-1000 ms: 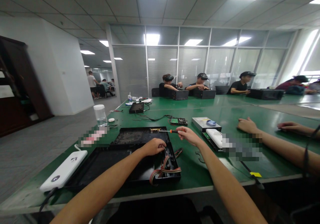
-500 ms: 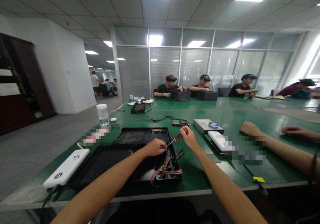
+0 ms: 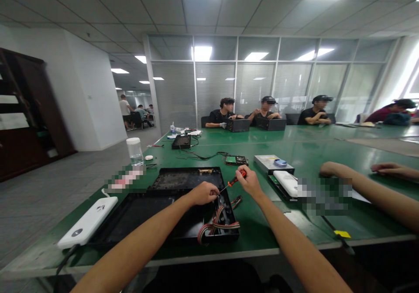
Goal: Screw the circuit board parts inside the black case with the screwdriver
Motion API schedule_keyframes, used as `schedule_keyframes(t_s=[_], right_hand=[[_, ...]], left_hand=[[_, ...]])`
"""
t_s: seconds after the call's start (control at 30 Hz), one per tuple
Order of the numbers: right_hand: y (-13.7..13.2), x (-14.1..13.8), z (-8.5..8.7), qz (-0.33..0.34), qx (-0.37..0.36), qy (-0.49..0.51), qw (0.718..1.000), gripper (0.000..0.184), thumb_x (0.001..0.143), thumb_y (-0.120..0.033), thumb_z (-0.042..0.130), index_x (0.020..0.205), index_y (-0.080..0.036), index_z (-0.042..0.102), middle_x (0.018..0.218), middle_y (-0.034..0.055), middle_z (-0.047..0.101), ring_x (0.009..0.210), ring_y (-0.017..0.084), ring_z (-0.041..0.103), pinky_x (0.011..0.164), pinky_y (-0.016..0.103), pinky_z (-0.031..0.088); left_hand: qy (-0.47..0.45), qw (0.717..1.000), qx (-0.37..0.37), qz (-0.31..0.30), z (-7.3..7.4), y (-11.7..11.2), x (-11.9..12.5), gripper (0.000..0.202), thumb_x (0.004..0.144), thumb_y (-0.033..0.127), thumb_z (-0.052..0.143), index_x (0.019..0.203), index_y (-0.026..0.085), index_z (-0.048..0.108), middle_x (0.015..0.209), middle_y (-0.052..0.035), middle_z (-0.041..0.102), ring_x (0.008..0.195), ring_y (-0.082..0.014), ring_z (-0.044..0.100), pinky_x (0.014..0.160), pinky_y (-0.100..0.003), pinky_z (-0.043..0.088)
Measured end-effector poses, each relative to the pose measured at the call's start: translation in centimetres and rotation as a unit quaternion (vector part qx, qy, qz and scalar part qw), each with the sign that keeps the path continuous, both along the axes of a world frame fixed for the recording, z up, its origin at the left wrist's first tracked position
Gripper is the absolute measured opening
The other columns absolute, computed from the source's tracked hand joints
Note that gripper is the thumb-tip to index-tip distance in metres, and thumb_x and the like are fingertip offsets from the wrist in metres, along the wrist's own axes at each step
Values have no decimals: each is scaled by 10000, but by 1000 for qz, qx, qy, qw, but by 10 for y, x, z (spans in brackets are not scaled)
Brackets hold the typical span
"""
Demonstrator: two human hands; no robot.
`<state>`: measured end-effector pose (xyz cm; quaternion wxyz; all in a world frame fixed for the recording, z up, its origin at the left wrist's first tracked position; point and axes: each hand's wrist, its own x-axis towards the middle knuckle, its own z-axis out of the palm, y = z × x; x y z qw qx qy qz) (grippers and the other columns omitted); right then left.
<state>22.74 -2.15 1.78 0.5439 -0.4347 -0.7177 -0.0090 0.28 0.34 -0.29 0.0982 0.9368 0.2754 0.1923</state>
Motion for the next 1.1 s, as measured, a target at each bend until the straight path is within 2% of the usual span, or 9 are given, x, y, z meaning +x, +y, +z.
schedule_keyframes(t_s=[0.37,0.63,1.0,1.1], right_hand=[[-1,1,1,-10,13,-16,1000,161,769,-328,448,697,-187,476,534,-41,420,473,91,397,496,203,319],[-3,-4,4,11,5,-57,998,191,771,-345,467,670,-184,480,560,-30,455,497,93,418,530,206,334],[-8,1,7,-26,39,-8,999,184,761,-331,450,644,-192,475,532,-20,467,484,105,421,499,213,337],[-9,2,8,-22,43,-21,999,177,756,-323,452,643,-191,484,539,-18,476,486,102,425,510,213,340]], left_hand=[[8,1000,-2,3,5,-4,2,181,698,155,518,831,146,640,669,-3,600,587,-95,519,583,-169,375],[17,1000,-9,6,6,-5,1,191,701,154,525,850,151,644,688,-5,611,604,-97,531,587,-169,377],[11,1000,-2,-3,7,-5,2,192,694,132,512,833,147,643,672,-3,600,577,-92,508,582,-170,373],[13,1000,-3,-10,7,-5,2,198,696,130,503,835,147,643,678,-4,601,572,-91,503,584,-171,372]])
